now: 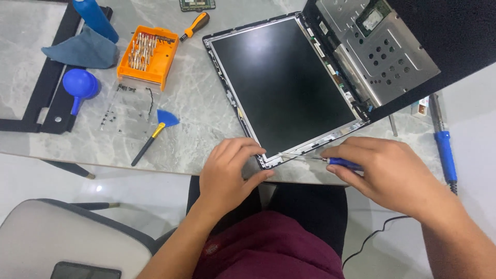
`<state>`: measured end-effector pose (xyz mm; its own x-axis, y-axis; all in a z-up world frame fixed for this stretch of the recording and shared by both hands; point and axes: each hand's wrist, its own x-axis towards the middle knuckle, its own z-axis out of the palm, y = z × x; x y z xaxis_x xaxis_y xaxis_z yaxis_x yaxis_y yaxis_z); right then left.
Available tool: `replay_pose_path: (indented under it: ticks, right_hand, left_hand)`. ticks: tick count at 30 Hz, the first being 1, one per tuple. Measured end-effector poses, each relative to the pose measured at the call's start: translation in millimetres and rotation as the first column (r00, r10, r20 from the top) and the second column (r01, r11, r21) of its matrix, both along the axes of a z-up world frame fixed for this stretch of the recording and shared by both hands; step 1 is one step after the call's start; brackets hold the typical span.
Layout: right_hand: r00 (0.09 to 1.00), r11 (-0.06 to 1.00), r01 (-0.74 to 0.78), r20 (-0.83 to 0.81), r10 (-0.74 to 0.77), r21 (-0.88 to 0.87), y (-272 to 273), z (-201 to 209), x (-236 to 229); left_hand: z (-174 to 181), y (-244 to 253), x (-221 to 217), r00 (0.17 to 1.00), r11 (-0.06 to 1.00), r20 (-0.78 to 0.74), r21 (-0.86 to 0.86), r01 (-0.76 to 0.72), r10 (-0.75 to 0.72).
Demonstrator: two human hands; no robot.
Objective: The person uses a screwdriver to tighten screws along the bezel of a laptop screen. They systematically work around the edges of the display, securing the frame in place while the laptop remains open on the table.
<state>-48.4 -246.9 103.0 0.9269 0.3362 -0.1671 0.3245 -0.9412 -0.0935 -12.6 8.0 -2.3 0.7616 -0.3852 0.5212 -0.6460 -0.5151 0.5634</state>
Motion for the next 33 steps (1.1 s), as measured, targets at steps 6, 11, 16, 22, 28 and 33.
replay_pose_path:
  ticks: [6, 11, 16, 22, 28, 33]
  right_hand:
    - [0.988, 0.933, -0.075, 0.155, 0.021, 0.351, 8, -6, -4]
    - [0.988, 0.895, -0.067, 0.152, -0.001, 0.44, 16, -7, -6]
    - [0.985, 0.887, -0.093, 0.169, 0.017, 0.452, 22, -7, -7]
    - [0.987, 0.872, -0.091, 0.159, 0.015, 0.482, 26, -8, -8]
    - [0.985, 0.866, -0.093, 0.17, 0.009, 0.492, 28, -10, -9]
    - [0.987, 0.871, -0.096, 0.162, 0.019, 0.482, 26, -10, -10]
  left_hand:
    - [5, 0, 2, 0.997, 0.986, -0.065, -0.167, 0.023, -0.035]
    - [11, 0, 3, 0.996, 0.94, -0.054, -0.337, 0.051, -0.073]
    - [10, -2, 3, 0.994, 0.93, -0.047, -0.36, 0.071, -0.094]
    - [13, 1, 2, 0.993, 0.924, -0.066, -0.378, 0.062, -0.093]
    - [17, 3, 1, 0.998, 0.925, -0.05, -0.379, 0.023, -0.046]
    - [14, 6, 3, 0.999, 0.942, -0.009, -0.336, 0.026, -0.031]
